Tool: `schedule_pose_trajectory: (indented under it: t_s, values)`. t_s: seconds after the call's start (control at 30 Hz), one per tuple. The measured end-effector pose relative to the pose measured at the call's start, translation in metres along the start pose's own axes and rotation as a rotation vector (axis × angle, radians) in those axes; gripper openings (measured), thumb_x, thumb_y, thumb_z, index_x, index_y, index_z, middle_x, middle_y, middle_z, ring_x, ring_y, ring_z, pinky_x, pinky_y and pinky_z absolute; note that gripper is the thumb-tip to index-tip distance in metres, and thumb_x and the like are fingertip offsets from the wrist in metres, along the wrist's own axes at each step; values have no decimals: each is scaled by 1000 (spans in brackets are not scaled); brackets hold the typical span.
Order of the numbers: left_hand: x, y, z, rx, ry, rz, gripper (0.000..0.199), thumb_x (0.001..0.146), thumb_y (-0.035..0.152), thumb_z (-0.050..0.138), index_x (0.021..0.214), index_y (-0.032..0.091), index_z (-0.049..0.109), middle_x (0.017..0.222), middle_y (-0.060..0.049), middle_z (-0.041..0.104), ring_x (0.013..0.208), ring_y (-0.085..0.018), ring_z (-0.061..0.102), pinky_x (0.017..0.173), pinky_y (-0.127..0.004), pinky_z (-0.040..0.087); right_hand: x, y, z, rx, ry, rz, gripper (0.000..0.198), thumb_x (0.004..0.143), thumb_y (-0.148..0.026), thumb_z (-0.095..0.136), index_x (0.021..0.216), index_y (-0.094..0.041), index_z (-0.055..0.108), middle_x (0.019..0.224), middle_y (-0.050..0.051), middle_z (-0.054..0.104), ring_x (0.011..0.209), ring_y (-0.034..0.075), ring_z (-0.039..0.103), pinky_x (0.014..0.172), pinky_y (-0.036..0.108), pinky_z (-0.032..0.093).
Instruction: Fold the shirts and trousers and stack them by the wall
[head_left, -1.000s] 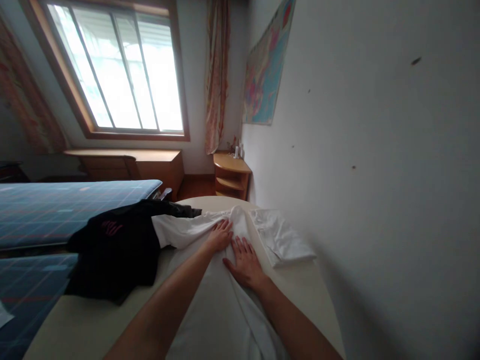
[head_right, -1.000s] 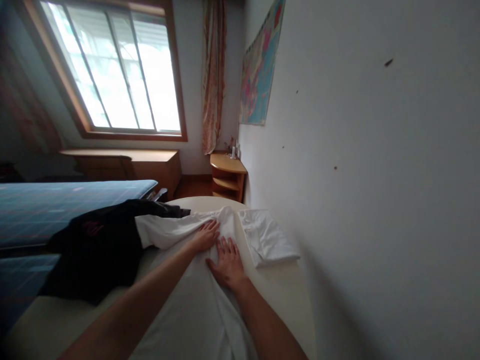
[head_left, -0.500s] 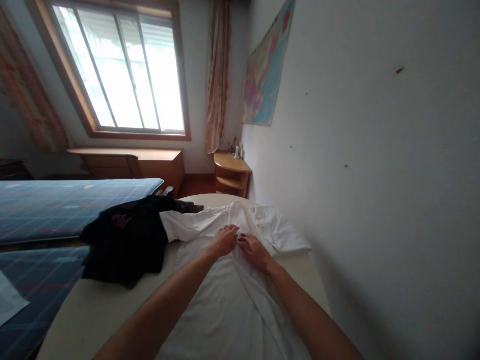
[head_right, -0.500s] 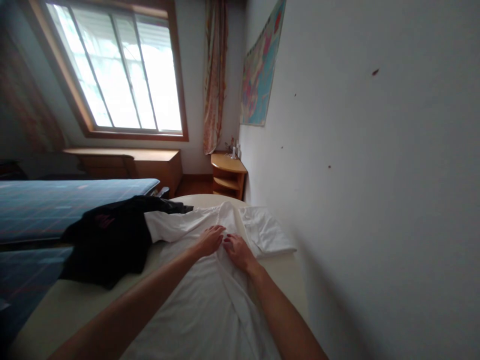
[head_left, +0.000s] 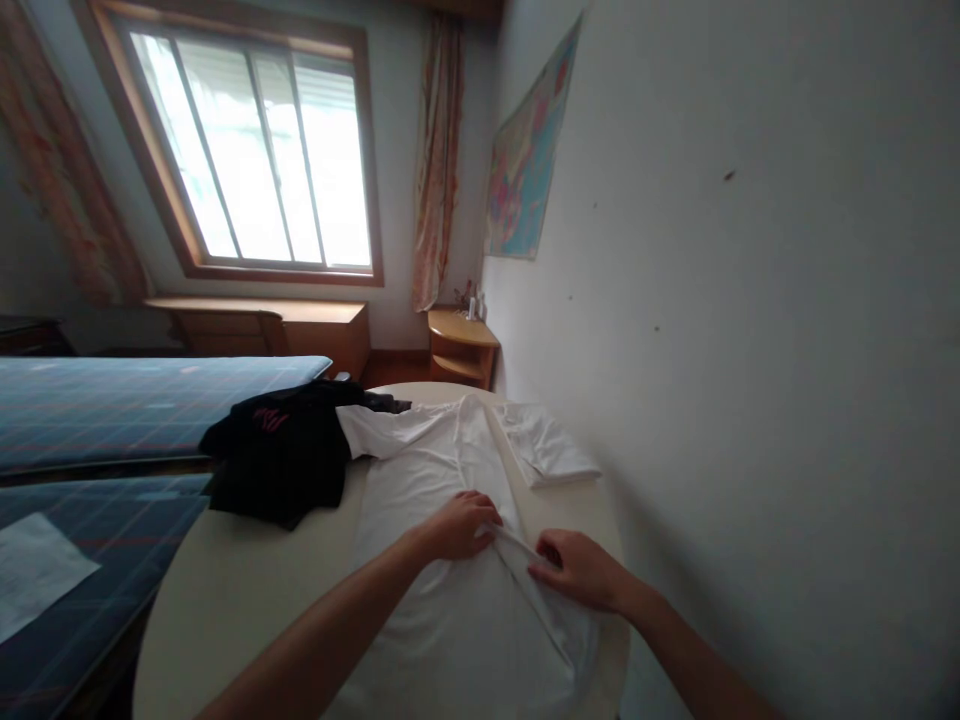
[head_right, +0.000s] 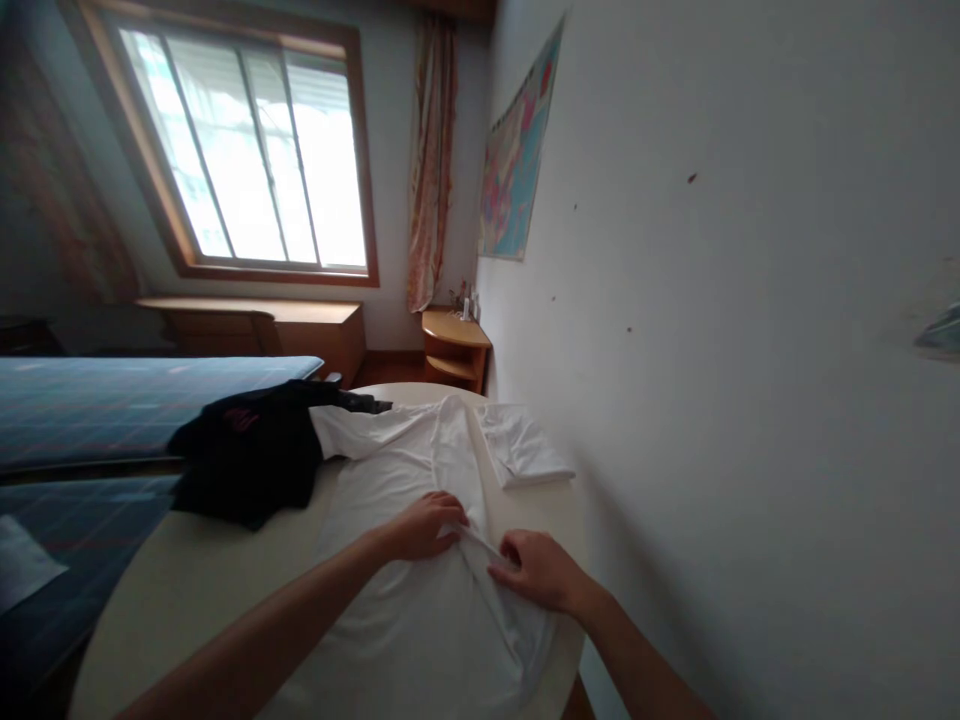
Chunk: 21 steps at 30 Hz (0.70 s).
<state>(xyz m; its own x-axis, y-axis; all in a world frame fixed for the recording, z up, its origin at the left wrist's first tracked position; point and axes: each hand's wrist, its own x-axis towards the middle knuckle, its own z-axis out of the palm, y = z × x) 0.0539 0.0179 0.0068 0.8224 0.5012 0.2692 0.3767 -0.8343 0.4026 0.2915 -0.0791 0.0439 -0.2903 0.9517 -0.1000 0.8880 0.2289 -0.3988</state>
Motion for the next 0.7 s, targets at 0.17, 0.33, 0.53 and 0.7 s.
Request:
schedule_pose_trajectory:
  t_s: [0.17, 0.33, 0.53, 0.7]
  values:
    - [-5, 10, -1, 3, 29, -26, 20, 84, 17, 62, 101, 24, 68, 102, -4, 66, 98, -19, 61, 96, -33, 45, -22, -17, -16, -80, -84, 62, 14, 82, -28, 57, 88, -18, 64, 85, 6, 68, 76, 18, 59, 66, 26, 33]
    - [-19, 21, -8, -81, 82, -52, 19, 81, 12, 62, 96, 22, 67, 106, -5, 66, 103, -19, 58, 95, -31, 46, -48, -60, -34, 18, -78, 35, 29, 84, -30, 59, 112, -23, 61, 91, 4, 67, 85, 19, 60, 74, 26, 37]
    - [-40, 21, 4, -187, 147, -116, 33, 75, 3, 53, 97, 23, 68, 114, -4, 65, 111, -18, 57, 102, -31, 45, -64, -97, -14, 162, -239, -4, 56, 77, -29, 68, 131, -30, 54, 104, 3, 67, 95, 19, 61, 81, 24, 41]
    - [-49, 18, 11, -183, 139, -143, 35, 78, 2, 49, 96, 23, 71, 128, -4, 61, 123, -19, 52, 110, -34, 40, -54, -96, 9, 215, -417, -103, 62, 80, -41, 70, 138, -30, 51, 91, 1, 73, 84, 19, 66, 73, 24, 43]
